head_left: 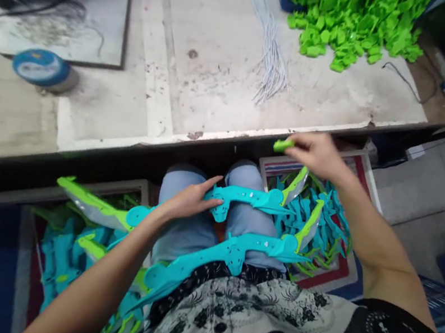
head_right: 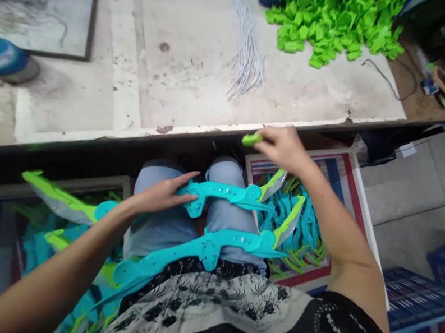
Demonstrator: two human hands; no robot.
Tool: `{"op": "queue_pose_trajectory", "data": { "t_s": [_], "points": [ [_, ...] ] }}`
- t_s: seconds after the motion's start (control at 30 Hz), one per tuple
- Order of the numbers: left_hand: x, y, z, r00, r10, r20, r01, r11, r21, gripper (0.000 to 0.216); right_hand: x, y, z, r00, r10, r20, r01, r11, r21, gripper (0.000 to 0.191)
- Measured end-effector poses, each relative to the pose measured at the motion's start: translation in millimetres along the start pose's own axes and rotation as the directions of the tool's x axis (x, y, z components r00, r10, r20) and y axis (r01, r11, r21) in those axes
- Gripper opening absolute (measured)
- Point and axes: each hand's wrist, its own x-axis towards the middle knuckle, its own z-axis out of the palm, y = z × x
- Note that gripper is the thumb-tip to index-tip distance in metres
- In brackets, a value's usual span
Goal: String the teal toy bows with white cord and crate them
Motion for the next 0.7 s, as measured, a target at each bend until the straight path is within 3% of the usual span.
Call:
{"op": "queue_pose_trajectory", "data": {
  "t_s": [0.07, 0.13, 0.23, 0.37, 0.53, 0.7],
  "points": [
    [4.5, -2.8, -6.3, 0.999, 0.020, 0.043, -0.016, 0.996, -0.084, 0.087, -30.1, -23.1, 32.3, 0.979, -0.004, 0.202, -0.008, 0.998, 0.062, 0.023],
    [9.7, -5.5, -10.8, 0.995, 0.010, 0.101, 0.004, 0.990, -0.144, 0.086, -42.5, -37.5, 66.5, 0.944, 0.009, 0.331, -0.036, 0.996, 0.076, 0.027],
    [16.5, -8.3, -13.2, 0.990, 0.007, 0.143, 0.020, 0.983, -0.185, 0.078, -37.2, -49.1, 106.9, 0.909, -0.031, 0.417, -0.015, 0.994, 0.108, 0.027],
    [20.4, -9.4, -7.6, 0.992, 0.047, 0.116, -0.020, 0.975, -0.223, 0.072, -21.3, -59.0, 130.1, 0.868, -0.085, 0.490, 0.033, 0.993, 0.113, 0.026],
    [23.5, -12.2, 1.8, 0.985, 0.150, 0.086, -0.117, 0.945, -0.305, 0.063, -17.8, -63.8, 140.1, 0.865, -0.007, 0.501, -0.009, 0.999, 0.030, 0.017],
    [25.8, -20.9, 4.4, 0.974, 0.187, 0.125, -0.119, 0.900, -0.420, 0.064, -32.4, -58.3, 156.1, 0.952, 0.061, 0.299, -0.061, 0.998, -0.008, 0.006]
  ]
}}
